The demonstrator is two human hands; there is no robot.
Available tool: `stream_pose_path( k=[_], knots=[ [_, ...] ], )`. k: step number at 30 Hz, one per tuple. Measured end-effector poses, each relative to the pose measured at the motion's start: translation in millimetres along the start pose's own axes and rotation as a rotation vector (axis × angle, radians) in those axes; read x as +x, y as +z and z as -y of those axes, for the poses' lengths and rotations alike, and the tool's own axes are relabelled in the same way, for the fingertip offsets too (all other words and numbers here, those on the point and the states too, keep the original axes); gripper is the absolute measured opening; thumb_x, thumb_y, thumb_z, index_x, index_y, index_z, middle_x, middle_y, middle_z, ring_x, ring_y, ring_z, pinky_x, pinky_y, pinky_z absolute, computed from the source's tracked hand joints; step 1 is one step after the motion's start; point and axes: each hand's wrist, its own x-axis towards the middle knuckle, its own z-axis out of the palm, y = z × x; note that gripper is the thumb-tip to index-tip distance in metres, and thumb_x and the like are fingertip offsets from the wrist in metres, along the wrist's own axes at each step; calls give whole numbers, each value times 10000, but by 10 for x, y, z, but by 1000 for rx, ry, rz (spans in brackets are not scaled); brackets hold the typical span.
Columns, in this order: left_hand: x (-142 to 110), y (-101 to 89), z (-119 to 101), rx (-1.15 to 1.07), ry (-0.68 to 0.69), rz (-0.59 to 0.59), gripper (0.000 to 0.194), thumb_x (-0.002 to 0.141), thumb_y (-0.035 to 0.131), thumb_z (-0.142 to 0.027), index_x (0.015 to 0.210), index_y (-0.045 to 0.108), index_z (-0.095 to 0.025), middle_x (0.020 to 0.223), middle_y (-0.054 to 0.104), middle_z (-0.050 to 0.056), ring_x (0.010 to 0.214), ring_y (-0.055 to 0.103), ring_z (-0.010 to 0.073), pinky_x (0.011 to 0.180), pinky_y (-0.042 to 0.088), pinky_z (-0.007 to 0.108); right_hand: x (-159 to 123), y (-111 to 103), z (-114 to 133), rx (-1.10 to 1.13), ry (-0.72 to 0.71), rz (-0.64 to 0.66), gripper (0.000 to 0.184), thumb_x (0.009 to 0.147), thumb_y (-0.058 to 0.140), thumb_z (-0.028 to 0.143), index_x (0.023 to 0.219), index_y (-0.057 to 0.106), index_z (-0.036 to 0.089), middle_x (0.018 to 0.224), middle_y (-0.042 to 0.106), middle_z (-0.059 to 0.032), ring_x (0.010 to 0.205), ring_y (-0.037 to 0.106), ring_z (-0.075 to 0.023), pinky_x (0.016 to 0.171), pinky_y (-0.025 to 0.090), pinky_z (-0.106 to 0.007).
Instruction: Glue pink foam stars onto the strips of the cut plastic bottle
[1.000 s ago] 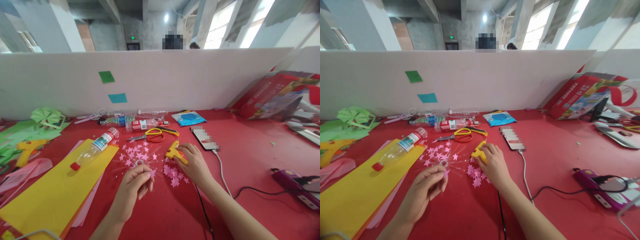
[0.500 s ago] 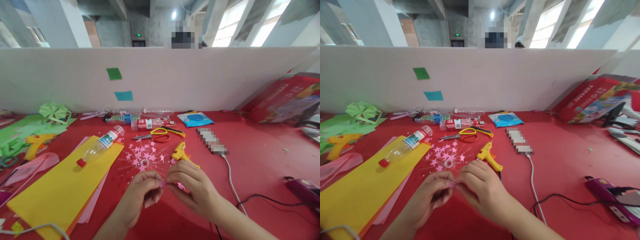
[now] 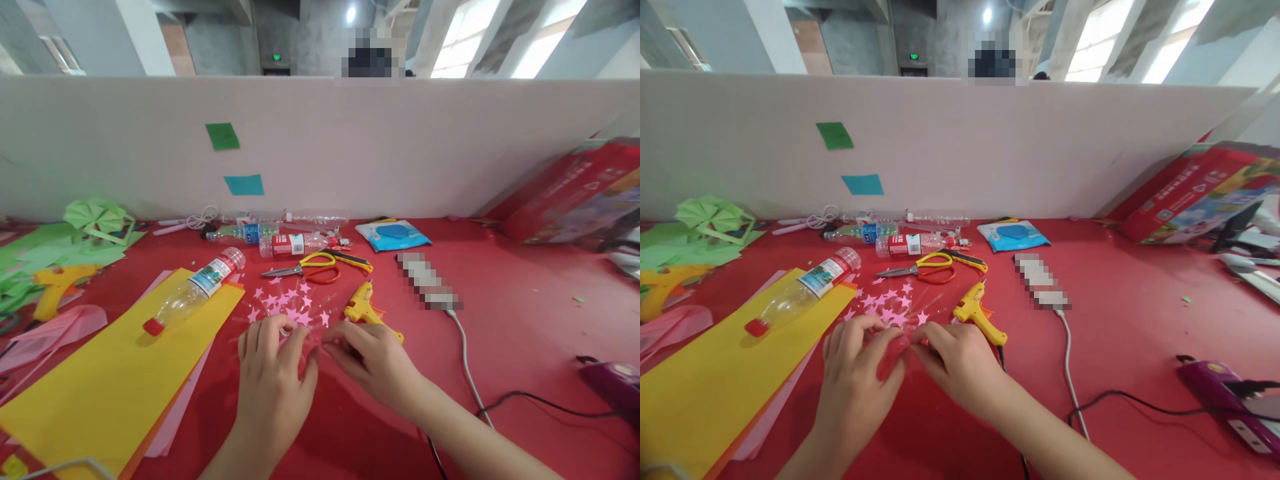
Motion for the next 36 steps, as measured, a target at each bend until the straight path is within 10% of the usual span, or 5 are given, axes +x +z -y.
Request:
stream_pose_path(
  k=[9,36],
  knots=[
    [-8,17,6,-43,4,19,146,747,599,-59,829,636,-175,866,563,72,792,517,221,747,389,381,-19,85,-48,-78,-222,-69,208,962,408,204,837,570,166,575,593,-3,455,500,-117,487,351,-244],
    [-9,16,-22,-168,-41,117,135,768,556,-77,858,552,-178,953,532,77,914,512,239,816,395,401,-46,203,-47,179,102,-33,135,903,474,205,821,576,175,562,543,27,476,485,-95,483,355,-194]
  ],
)
